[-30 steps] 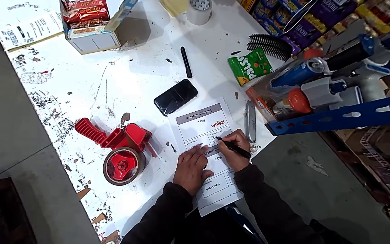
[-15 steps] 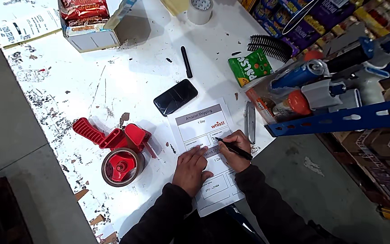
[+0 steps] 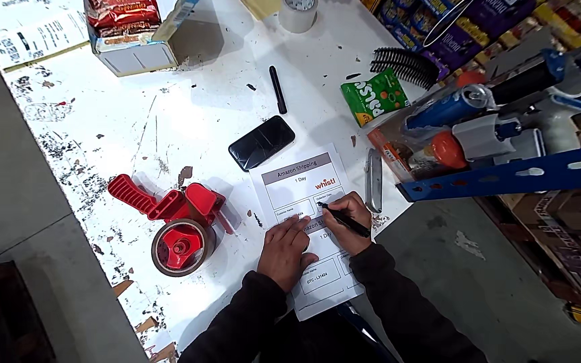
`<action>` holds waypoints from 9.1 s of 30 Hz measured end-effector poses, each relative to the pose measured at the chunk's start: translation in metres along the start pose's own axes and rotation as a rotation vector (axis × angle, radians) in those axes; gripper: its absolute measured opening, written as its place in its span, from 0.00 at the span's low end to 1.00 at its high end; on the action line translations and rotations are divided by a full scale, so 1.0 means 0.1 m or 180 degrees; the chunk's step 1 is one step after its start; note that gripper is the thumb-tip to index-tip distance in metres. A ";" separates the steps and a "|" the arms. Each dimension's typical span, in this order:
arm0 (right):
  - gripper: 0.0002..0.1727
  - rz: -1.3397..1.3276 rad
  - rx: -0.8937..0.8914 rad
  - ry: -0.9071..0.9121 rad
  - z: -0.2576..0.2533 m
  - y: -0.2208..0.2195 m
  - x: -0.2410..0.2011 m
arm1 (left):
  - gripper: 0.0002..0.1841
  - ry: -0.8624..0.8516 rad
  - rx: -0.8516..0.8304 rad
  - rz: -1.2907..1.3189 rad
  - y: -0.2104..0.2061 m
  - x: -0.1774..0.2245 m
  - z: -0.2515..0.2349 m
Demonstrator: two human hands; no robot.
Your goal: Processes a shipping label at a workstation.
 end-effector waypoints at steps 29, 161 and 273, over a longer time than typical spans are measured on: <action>0.09 -0.0426 0.0630 -0.0289 0.06 0.15 0.07 | 0.20 -0.0040 0.0120 0.0004 0.02 -0.01 0.01; 0.12 -0.0832 0.1184 -0.0288 0.16 0.51 0.04 | 0.19 0.0024 0.0068 0.0066 0.03 -0.02 -0.02; 0.06 -0.0622 -0.0027 0.0194 0.20 0.24 0.10 | 0.19 0.0145 0.0767 -0.0339 0.00 0.00 0.24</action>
Point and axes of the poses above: each hand's wrist, its own z-axis away from the middle knuckle, its own y-axis out of the back of the hand, x = y × z, the point moved 9 cm from there along -z, towards the middle knuckle, and after that the axes turned 13 degrees about y, right-handed, at the moved point
